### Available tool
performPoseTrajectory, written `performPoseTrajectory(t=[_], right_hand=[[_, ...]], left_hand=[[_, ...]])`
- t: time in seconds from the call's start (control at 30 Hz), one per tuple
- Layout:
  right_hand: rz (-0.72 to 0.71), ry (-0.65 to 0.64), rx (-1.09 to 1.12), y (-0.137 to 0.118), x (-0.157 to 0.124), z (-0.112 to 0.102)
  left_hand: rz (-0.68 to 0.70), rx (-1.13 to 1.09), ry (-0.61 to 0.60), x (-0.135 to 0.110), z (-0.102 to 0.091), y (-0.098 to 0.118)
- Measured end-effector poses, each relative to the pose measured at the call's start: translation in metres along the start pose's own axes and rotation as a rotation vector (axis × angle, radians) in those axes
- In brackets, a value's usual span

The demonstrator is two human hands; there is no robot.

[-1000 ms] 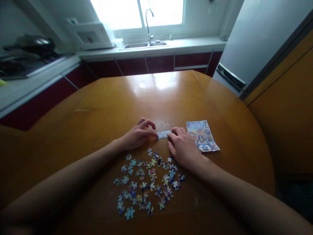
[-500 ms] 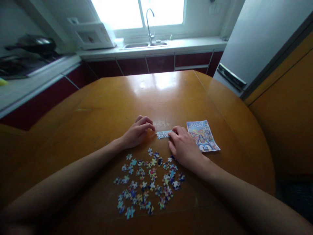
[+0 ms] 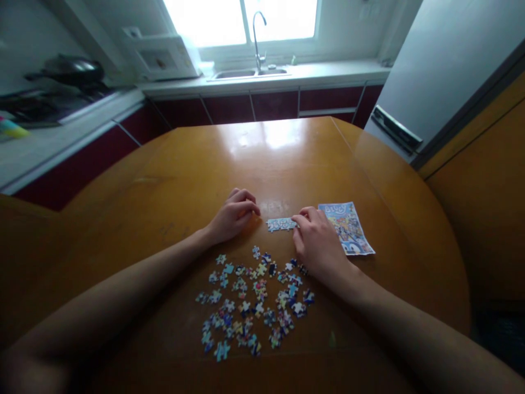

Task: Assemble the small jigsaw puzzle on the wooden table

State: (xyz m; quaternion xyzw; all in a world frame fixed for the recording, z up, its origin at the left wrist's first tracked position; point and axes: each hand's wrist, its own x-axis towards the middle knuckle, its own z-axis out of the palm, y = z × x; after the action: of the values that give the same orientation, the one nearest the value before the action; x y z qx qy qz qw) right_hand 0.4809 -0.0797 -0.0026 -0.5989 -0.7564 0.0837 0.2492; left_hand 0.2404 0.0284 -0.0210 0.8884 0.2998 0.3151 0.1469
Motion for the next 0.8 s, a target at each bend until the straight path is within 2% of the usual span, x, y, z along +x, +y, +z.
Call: performPoseTrajectory(t=[0.13,0.27,0.5,0.7,0.8], right_hand=[[0.073,0.034,0.027,0.001,0.002,-0.009],[0.11,-0.032,0.075,-0.002,0.002,-0.013],[0.041,-0.233,0.013,-0.008,-0.003,-0.009],[0.016,-0.282,0.02,-0.006,-0.004,-0.009],[0.013,-0.287,0.016,-0.007,-0.005,-0.01]], left_hand=[[-0.07,-0.017,0.052,0.001,0.001,-0.004],[-0.109,-0.031,0.07,0.003,0.002,-0.008],[-0.137,-0.054,0.077,0.003,0.003,-0.007],[-0.171,-0.092,0.113,0.004,-0.004,-0.003],[-0.175,-0.136,0.046,0.003,-0.015,0.004]])
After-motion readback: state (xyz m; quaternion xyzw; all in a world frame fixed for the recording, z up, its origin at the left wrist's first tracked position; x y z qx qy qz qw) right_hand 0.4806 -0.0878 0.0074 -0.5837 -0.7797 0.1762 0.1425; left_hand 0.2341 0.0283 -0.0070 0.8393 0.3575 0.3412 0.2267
